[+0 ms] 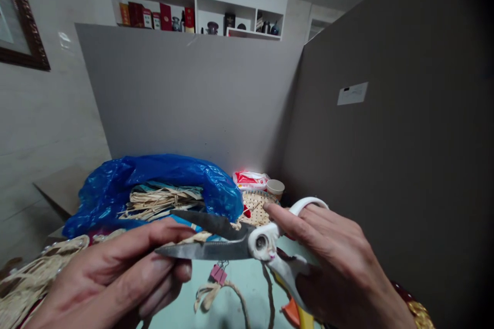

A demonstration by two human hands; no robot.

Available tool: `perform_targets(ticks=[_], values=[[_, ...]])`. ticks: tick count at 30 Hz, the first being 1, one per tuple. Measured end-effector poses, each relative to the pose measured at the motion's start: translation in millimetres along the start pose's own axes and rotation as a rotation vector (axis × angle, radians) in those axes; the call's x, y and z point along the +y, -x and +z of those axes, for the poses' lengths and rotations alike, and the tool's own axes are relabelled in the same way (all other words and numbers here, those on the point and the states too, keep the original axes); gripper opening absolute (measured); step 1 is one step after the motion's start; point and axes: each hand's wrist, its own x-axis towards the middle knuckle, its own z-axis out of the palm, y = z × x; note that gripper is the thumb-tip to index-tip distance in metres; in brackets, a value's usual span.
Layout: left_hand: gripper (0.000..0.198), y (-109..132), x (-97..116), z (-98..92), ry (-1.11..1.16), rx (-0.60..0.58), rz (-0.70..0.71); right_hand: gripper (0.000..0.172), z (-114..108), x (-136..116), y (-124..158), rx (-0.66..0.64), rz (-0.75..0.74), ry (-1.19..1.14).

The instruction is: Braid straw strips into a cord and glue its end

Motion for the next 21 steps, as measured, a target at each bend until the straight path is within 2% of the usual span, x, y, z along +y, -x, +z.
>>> perform_targets(ticks=[7, 9, 11, 21], values=[[0.038, -9.3, -7.5, -15.5, -0.021, -0.044, -0.024, 0.058, -1.6, 3.2, 2.0, 0.012, -0.043, 0.019], [0.034, -10.7, -9.3, -19.3, -0.026, -0.067, -0.047, 0.057, -2.8, 5.0, 4.7, -0.012, -0.053, -0.012], [0.028, -10.5, -9.6, -20.5, -0.010, -0.047, -0.060, 0.057, -4.1, 6.0, 6.9, -0.036, -0.063, -0.054], [0.035, -14.7, -6.4, -27.9, -0.065, -0.086, -0.015, 0.042, -3.0, 3.1, 3.3, -0.033, -0.067, -0.106]])
